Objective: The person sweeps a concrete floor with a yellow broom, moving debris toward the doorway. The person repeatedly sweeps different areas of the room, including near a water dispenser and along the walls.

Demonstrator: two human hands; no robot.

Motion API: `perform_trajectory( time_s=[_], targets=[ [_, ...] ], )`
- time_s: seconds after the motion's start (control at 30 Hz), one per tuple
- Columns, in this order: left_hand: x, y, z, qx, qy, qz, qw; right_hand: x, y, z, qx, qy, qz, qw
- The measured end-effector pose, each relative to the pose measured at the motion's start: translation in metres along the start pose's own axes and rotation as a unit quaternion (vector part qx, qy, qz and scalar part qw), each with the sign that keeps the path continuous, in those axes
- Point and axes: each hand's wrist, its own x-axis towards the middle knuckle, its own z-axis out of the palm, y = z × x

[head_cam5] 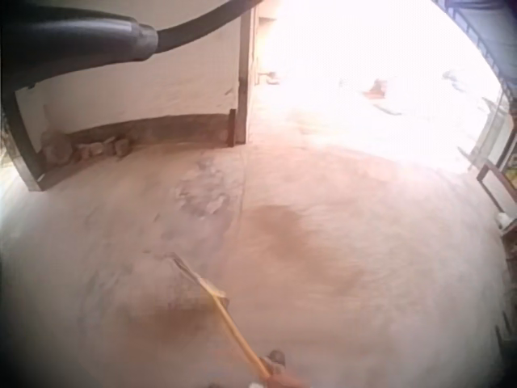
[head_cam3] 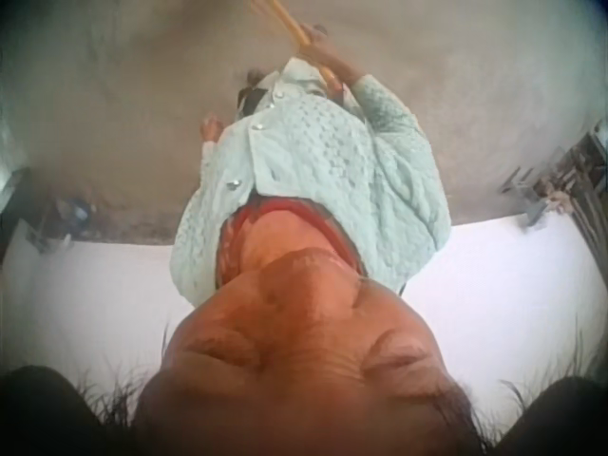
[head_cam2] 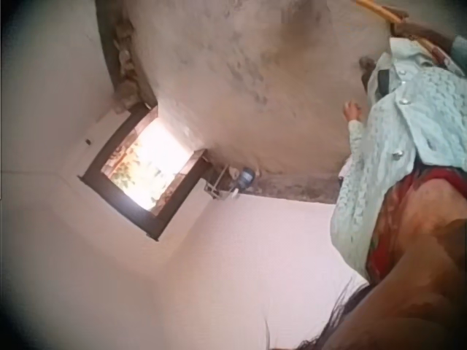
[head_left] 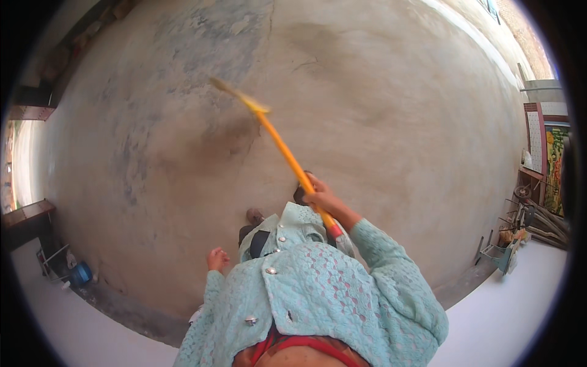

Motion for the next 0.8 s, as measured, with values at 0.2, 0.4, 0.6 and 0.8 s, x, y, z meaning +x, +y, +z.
perform_trajectory(
  time_s=[0.2, 0.4, 0.6, 0.8],
  targets=[
    [-0.010, 0.009, 0.024, 0.064, -0.023, -0.004, 0.998, -0.055, 0.010, -0.100, 0.066, 0.228, -0.035, 0.971],
    [-0.017, 0.030, 0.038, 0.107, -0.037, -0.003, 0.994, -0.022, 0.013, -0.215, 0.167, 0.331, -0.010, 0.929],
    [-0.030, 0.034, 0.044, 0.129, -0.040, -0.014, 0.991, 0.067, 0.048, -0.270, 0.210, 0.256, 0.040, 0.943],
    [-0.037, 0.041, 0.057, 0.186, -0.058, 0.034, 0.980, 0.125, 0.077, -0.116, 0.119, 0.110, 0.143, 0.976]
  ],
)
